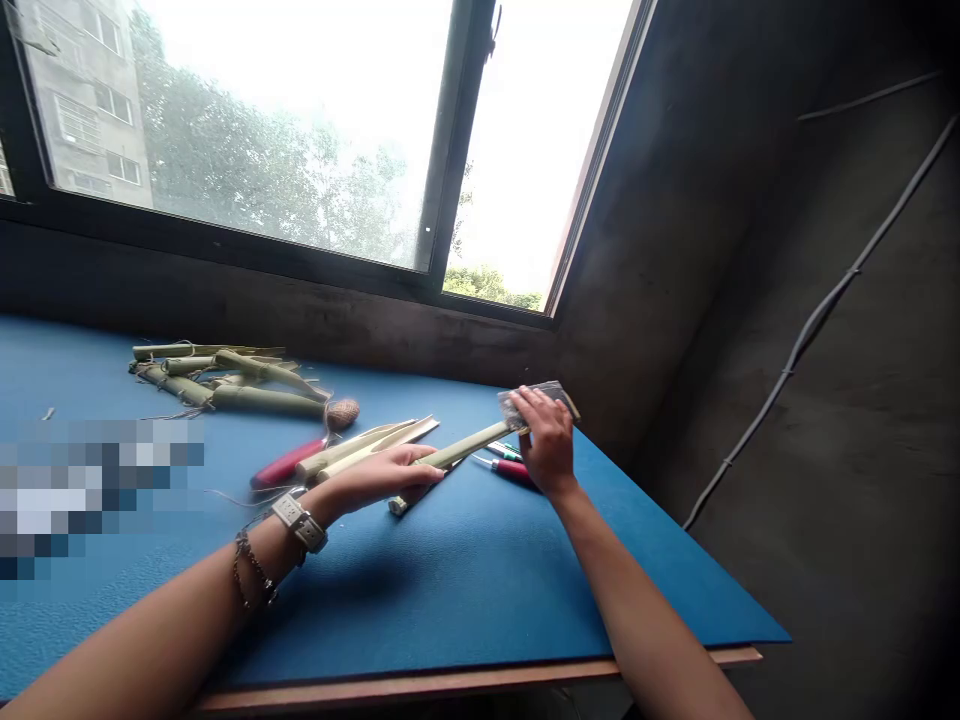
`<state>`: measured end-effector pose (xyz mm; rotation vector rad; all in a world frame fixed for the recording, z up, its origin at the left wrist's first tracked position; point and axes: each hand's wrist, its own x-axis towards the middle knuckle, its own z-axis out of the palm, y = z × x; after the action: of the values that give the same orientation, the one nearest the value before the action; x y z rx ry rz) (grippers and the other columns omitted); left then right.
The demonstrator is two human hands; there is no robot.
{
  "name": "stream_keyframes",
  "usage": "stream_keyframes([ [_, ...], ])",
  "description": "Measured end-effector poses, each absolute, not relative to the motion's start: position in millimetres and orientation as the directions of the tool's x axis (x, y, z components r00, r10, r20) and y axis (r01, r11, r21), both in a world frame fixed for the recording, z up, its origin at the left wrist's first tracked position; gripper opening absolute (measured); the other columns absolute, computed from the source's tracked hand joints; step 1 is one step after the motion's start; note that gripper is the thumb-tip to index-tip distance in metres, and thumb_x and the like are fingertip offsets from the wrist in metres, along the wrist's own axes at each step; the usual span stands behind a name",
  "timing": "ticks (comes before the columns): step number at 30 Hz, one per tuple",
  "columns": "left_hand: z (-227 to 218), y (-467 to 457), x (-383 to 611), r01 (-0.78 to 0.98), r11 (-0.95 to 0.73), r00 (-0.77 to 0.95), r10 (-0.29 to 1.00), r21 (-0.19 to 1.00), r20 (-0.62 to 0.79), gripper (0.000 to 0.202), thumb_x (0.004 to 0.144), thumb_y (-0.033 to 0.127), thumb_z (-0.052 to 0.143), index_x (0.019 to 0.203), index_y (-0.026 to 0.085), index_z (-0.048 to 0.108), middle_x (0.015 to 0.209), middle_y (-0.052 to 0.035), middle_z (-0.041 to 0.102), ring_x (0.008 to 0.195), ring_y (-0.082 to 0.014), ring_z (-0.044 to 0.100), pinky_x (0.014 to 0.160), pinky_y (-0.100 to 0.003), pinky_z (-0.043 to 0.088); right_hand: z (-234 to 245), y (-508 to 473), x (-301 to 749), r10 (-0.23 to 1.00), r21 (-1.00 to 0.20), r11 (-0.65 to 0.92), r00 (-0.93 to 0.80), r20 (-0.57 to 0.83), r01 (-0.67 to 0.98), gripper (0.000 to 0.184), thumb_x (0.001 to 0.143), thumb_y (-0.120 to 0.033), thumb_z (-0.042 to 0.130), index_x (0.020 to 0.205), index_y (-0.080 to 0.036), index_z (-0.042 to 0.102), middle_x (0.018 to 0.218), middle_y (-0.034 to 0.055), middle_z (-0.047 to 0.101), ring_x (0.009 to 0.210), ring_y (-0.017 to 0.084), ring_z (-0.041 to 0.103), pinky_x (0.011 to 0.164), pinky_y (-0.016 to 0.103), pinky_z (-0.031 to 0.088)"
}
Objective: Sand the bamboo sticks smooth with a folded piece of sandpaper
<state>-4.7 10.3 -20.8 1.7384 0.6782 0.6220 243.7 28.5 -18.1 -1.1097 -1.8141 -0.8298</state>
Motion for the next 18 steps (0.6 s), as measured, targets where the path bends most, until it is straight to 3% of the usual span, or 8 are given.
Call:
stream_keyframes([
  [3, -21, 13, -4, 0.012, -0.179, 0.719, 0.685, 0.984, 0.116, 0.025, 0.079, 0.041, 0.059, 0.078, 0.019, 0.046, 0.06, 0.0065, 0.029, 0.053, -0.0093, 0.02, 0.049, -0.024, 0.016, -20, 12, 216, 0.29, 0.288, 0.611, -0.547, 0.786, 0.738, 0.038, 0.087, -0.015, 0.04, 0.121, -0.025, 0.055, 0.128, 0.0, 0.055, 0.122, 0.017, 0.044, 0.107, 0.035, 0.025],
  [5, -21, 14, -5, -0.024, -0.182, 0.714, 0.685, 0.983, 0.144, 0.026, 0.079, 0.039, 0.06, 0.077, 0.019, 0.045, 0.061, 0.0065, 0.029, 0.054, -0.0092, 0.019, 0.049, -0.025, 0.015, -19, 10, 212, 0.237, 0.355, 0.661, -0.633, 0.737, 0.661, 0.038, 0.09, -0.015, 0.038, 0.121, -0.027, 0.055, 0.128, -0.0023, 0.054, 0.122, 0.014, 0.044, 0.107, 0.032, 0.025],
  [7, -20, 14, -5, -0.021, -0.166, 0.729, 0.673, 0.986, 0.128, 0.027, 0.078, 0.04, 0.061, 0.078, 0.019, 0.045, 0.061, 0.0066, 0.03, 0.054, -0.009, 0.019, 0.05, -0.025, 0.014, -17, 18, 225, 0.265, 0.316, 0.589, -0.546, 0.795, 0.744, 0.04, 0.089, -0.011, 0.035, 0.121, -0.025, 0.055, 0.128, -0.0006, 0.054, 0.122, 0.014, 0.044, 0.107, 0.033, 0.024],
  [10, -21, 13, -4, 0.012, -0.143, 0.741, 0.666, 0.99, 0.087, 0.028, 0.078, 0.042, 0.062, 0.081, 0.018, 0.049, 0.061, 0.0068, 0.031, 0.053, -0.0087, 0.02, 0.049, -0.025, 0.013, -16, 32, 249, 0.332, 0.134, 0.395, -0.277, 0.902, 0.909, 0.042, 0.086, -0.01, 0.036, 0.121, -0.021, 0.055, 0.128, 0.0044, 0.054, 0.122, 0.02, 0.045, 0.106, 0.04, 0.024],
  [12, -22, 13, -4, 0.012, -0.144, 0.733, 0.674, 0.99, 0.089, 0.027, 0.078, 0.042, 0.061, 0.083, 0.017, 0.05, 0.06, 0.007, 0.031, 0.052, -0.0086, 0.021, 0.049, -0.025, 0.014, -18, 30, 245, 0.345, 0.083, 0.367, -0.218, 0.913, 0.927, 0.042, 0.085, -0.011, 0.039, 0.122, -0.02, 0.054, 0.128, 0.0051, 0.054, 0.123, 0.022, 0.044, 0.106, 0.042, 0.023],
  [16, -23, 15, -4, -0.079, -0.174, 0.713, 0.678, 0.982, 0.178, 0.026, 0.079, 0.039, 0.056, 0.075, 0.019, 0.04, 0.061, 0.0074, 0.027, 0.053, -0.0083, 0.021, 0.049, -0.025, 0.017, -21, 9, 211, 0.298, 0.288, 0.598, -0.541, 0.787, 0.748, 0.042, 0.087, -0.014, 0.042, 0.125, -0.027, 0.052, 0.133, -0.0008, 0.05, 0.127, 0.017, 0.039, 0.111, 0.037, 0.02],
  [18, -23, 15, -4, -0.078, -0.209, 0.707, 0.678, 0.975, 0.202, 0.026, 0.079, 0.04, 0.053, 0.074, 0.02, 0.037, 0.062, 0.0074, 0.025, 0.053, -0.0079, 0.021, 0.049, -0.024, 0.019, -18, 7, 210, 0.261, 0.347, 0.633, -0.613, 0.745, 0.692, 0.043, 0.088, -0.013, 0.041, 0.126, -0.029, 0.051, 0.135, -0.0022, 0.047, 0.128, 0.015, 0.038, 0.111, 0.035, 0.019],
])
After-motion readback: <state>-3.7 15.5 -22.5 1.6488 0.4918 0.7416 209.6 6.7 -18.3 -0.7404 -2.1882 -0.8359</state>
